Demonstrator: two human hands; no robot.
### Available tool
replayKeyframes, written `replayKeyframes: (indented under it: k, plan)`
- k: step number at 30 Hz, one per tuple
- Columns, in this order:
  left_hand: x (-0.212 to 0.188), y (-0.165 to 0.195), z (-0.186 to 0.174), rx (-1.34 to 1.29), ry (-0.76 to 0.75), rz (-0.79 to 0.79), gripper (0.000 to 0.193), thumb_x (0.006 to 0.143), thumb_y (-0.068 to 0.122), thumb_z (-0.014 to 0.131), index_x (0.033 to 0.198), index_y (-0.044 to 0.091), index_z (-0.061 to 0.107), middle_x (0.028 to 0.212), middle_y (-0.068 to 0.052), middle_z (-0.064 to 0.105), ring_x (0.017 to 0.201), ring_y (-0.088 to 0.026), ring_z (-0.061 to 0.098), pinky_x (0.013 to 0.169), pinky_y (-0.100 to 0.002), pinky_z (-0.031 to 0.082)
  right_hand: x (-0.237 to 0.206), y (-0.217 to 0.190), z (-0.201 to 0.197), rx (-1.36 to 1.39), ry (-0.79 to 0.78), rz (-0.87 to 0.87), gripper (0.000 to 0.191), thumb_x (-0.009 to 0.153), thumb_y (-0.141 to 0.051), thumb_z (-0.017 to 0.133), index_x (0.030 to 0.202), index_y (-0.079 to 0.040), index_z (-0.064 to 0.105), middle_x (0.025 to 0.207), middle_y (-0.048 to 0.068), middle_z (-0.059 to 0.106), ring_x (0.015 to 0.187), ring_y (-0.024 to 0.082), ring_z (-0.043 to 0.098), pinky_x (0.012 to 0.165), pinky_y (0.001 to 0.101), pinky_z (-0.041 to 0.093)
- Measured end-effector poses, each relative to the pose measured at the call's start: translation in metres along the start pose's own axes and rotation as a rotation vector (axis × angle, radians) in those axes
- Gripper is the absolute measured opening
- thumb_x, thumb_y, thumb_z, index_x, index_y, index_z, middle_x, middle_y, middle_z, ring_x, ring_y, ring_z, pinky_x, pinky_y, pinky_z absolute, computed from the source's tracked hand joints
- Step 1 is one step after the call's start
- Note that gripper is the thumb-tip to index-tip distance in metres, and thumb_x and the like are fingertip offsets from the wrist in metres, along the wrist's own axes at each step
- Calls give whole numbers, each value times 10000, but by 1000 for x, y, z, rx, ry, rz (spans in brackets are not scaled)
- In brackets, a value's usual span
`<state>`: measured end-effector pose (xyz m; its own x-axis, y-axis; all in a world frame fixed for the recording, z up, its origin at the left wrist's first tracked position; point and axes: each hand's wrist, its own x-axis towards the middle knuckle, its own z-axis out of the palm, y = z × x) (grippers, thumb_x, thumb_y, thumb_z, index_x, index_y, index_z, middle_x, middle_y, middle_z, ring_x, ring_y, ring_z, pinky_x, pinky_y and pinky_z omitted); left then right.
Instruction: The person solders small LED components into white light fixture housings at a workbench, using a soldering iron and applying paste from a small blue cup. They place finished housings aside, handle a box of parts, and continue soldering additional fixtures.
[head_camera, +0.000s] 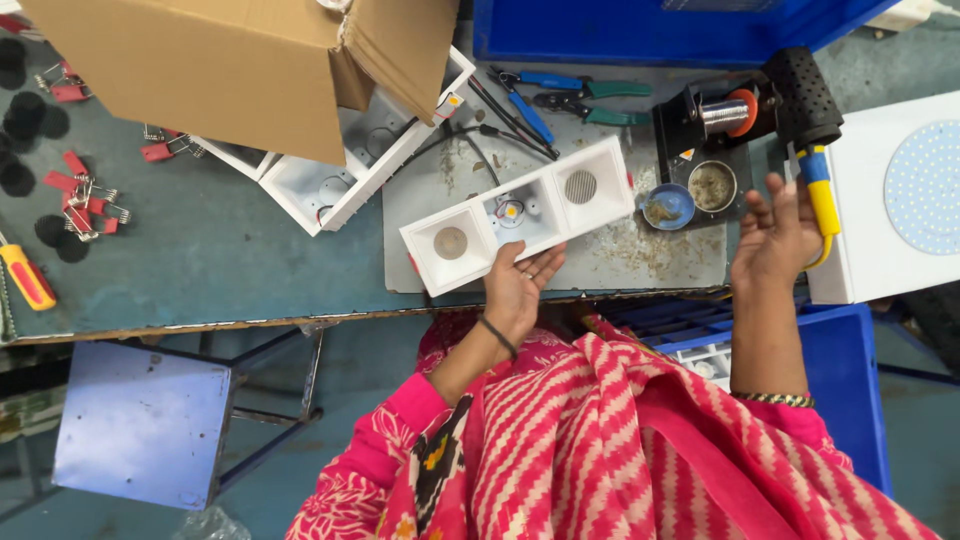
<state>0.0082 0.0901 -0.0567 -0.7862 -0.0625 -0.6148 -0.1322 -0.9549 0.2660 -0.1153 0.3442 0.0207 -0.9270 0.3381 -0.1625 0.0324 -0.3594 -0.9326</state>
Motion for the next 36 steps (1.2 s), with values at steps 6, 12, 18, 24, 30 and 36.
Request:
replayKeyframes:
  k: [6, 12, 18, 24, 30, 36]
  plan:
    - [-33, 23, -20, 263, 10, 32, 373, 973, 143, 532, 1232, -120, 488, 1102, -245, 676, 937, -378, 753, 761, -444, 642, 5, -5, -4, -33, 8, 75, 349, 1037, -147, 725, 1364, -123, 605, 1168, 50, 738, 854, 147, 717, 680, 248, 507]
    - [-83, 106, -5, 773, -35, 152, 298, 942, 62, 540, 1186, -87, 622, 958, -203, 739, 783, -323, 775, 594, -365, 659, 9, -5, -11, 50, -19, 114, 324, 1084, -301, 688, 1340, -128, 591, 1093, 37, 738, 824, 136, 697, 651, 243, 491]
    - [-93, 221, 77, 2040, -181, 569, 271, 820, 273, 643, 763, 38, 764, 611, -158, 724, 628, -298, 746, 701, -424, 590, 2, 2, -19, 114, -41, 234, 406, 1051, -296, 682, 1382, -77, 595, 1079, 28, 733, 832, 110, 663, 675, 228, 495]
    - [-19, 222, 142, 2652, -507, 184, 307, 775, 292, 645, 729, 14, 766, 709, -200, 735, 763, -367, 738, 753, -473, 576, -40, 19, -24, 104, -142, 264, 389, 1031, -145, 653, 1401, -61, 572, 1079, 63, 707, 801, 108, 637, 653, 217, 481]
    - [54, 155, 134, 3011, -633, -310, 311, 613, 155, 833, 906, 60, 796, 976, -167, 751, 918, -315, 735, 816, -439, 573, -89, 34, -15, -97, -269, 175, 339, 1013, -42, 655, 1347, -7, 606, 1040, 78, 713, 758, 117, 642, 610, 204, 446]
    - [87, 108, 128, 3115, -564, -277, 323, 695, 187, 766, 1015, 163, 801, 1083, -100, 771, 992, -298, 754, 821, -472, 571, -117, 40, 2, -341, -430, 30, 211, 1010, -28, 669, 1210, 37, 660, 1020, 112, 733, 776, 108, 649, 665, 210, 483]
